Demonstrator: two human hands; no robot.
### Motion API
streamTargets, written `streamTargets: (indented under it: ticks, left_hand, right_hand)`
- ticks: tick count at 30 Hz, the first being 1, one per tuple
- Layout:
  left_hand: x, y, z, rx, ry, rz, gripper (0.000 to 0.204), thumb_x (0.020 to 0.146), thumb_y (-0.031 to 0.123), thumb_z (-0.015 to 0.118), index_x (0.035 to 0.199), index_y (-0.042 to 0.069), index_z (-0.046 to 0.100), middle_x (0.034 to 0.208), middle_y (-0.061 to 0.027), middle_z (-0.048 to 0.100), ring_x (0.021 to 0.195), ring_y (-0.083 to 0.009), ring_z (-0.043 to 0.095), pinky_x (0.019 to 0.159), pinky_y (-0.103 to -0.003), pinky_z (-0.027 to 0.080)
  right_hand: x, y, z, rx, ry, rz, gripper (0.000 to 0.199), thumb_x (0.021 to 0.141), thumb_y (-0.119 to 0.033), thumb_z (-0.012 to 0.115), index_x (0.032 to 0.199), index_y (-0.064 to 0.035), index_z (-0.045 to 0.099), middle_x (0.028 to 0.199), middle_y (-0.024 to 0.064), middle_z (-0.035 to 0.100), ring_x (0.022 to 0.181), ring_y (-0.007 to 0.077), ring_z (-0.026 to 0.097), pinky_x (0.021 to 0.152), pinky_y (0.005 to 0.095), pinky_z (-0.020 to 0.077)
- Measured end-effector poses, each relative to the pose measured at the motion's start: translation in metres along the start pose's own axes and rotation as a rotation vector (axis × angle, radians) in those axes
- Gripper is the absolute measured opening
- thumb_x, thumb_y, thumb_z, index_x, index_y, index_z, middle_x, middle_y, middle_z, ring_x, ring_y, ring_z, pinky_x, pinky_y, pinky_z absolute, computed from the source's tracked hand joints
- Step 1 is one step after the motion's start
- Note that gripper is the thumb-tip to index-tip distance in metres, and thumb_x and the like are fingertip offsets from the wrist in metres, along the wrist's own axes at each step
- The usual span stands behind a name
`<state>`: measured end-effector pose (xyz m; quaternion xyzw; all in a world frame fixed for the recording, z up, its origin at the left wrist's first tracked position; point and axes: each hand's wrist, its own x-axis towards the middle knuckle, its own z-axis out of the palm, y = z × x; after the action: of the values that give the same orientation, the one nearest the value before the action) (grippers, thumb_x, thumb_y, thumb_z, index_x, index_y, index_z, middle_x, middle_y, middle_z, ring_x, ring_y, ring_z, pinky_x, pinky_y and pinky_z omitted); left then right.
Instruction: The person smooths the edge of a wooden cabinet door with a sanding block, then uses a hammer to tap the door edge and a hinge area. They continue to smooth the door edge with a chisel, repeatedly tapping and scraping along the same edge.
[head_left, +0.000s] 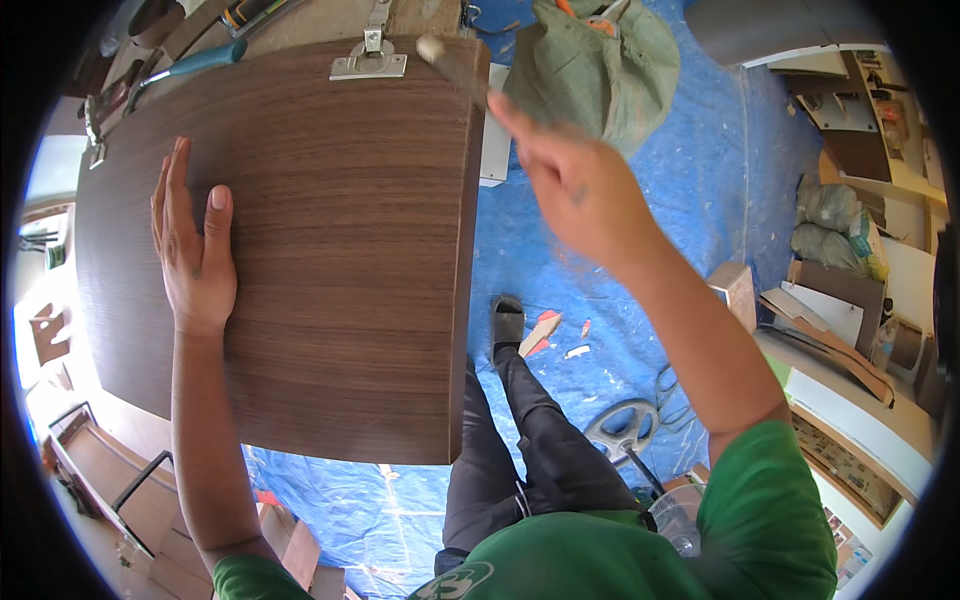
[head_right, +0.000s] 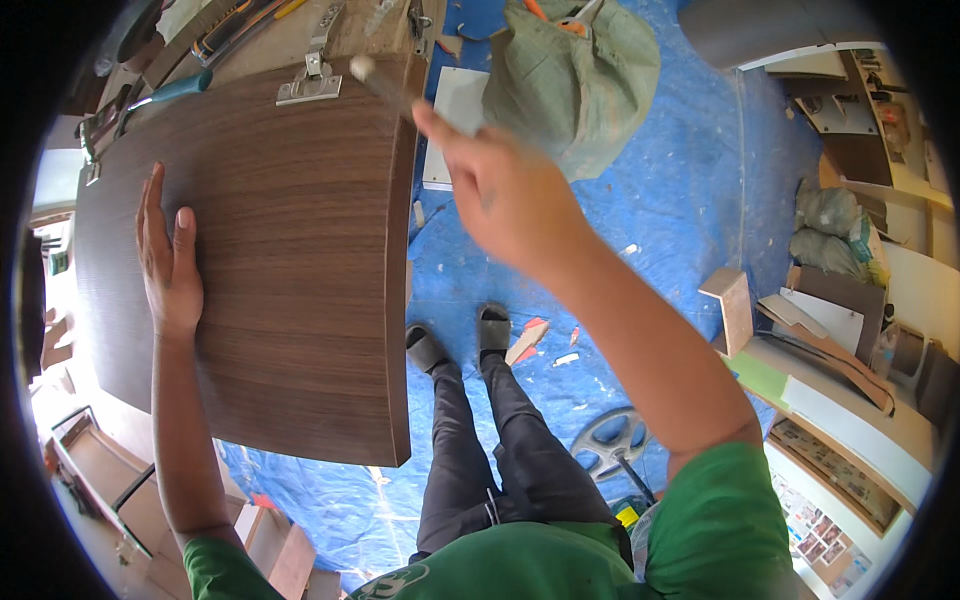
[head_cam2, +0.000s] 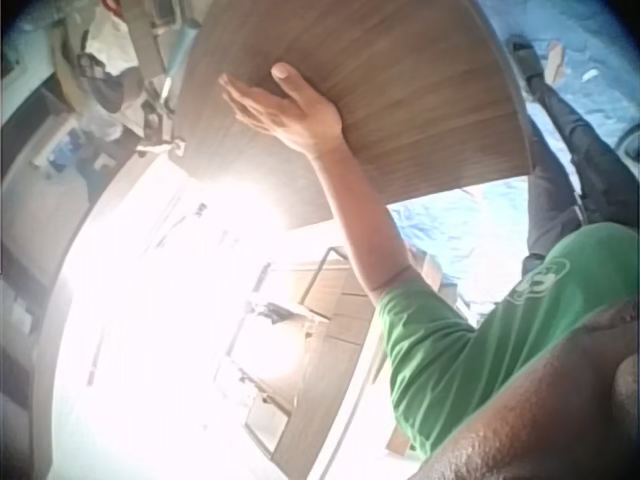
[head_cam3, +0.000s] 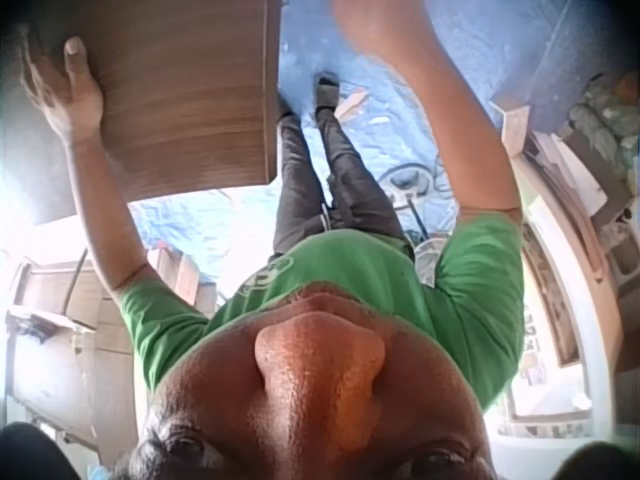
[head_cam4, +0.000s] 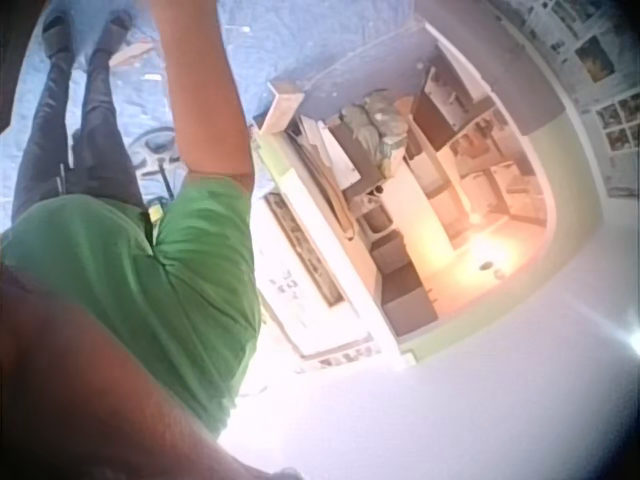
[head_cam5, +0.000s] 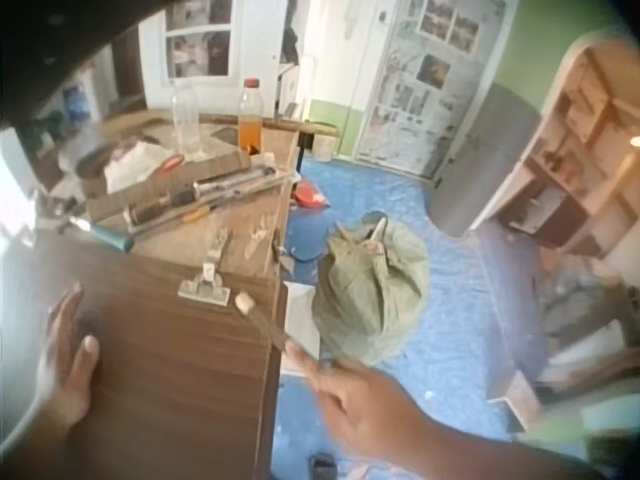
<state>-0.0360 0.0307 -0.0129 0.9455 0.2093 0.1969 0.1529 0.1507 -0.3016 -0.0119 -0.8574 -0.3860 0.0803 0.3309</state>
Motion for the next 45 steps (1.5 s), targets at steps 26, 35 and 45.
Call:
streamTargets:
  ticks: [26,35,45]
  left_hand:
    - [0.035,0.193,0.077,0.138,-0.394,0.343,0.081,0.099,0.034,0.053,0.157,-0.012,0.023,0.166,-0.0314,0.021,0.157,-0.0429,0.019,0.129,-0.053,0.012]
    - [0.081,0.245,0.122,-0.141,-0.982,0.592,0.069,0.101,0.041,0.056,0.156,0.001,0.041,0.170,-0.0212,0.020,0.158,-0.0407,0.015,0.129,-0.053,0.011]
    - [0.035,0.198,0.073,0.111,-0.353,0.269,0.081,0.100,0.035,0.055,0.160,-0.007,0.021,0.169,-0.0276,0.019,0.159,-0.0418,0.013,0.129,-0.054,0.008]
  right_hand:
    - [-0.429,0.170,0.038,-0.050,-0.196,1.082,0.051,0.101,-0.007,0.057,0.152,-0.0175,0.054,0.120,0.0228,0.071,0.097,0.0365,0.072,0.084,0.0395,0.0555]
    - [-0.408,0.171,0.048,0.017,-0.141,0.923,0.054,0.099,-0.007,0.057,0.152,-0.0168,0.053,0.116,0.0241,0.070,0.102,0.0427,0.068,0.087,0.0458,0.0548]
    - [-0.421,0.172,0.052,0.074,-0.125,0.972,0.054,0.099,-0.006,0.057,0.152,-0.0166,0.053,0.122,0.0250,0.069,0.108,0.0427,0.068,0.090,0.0449,0.0550]
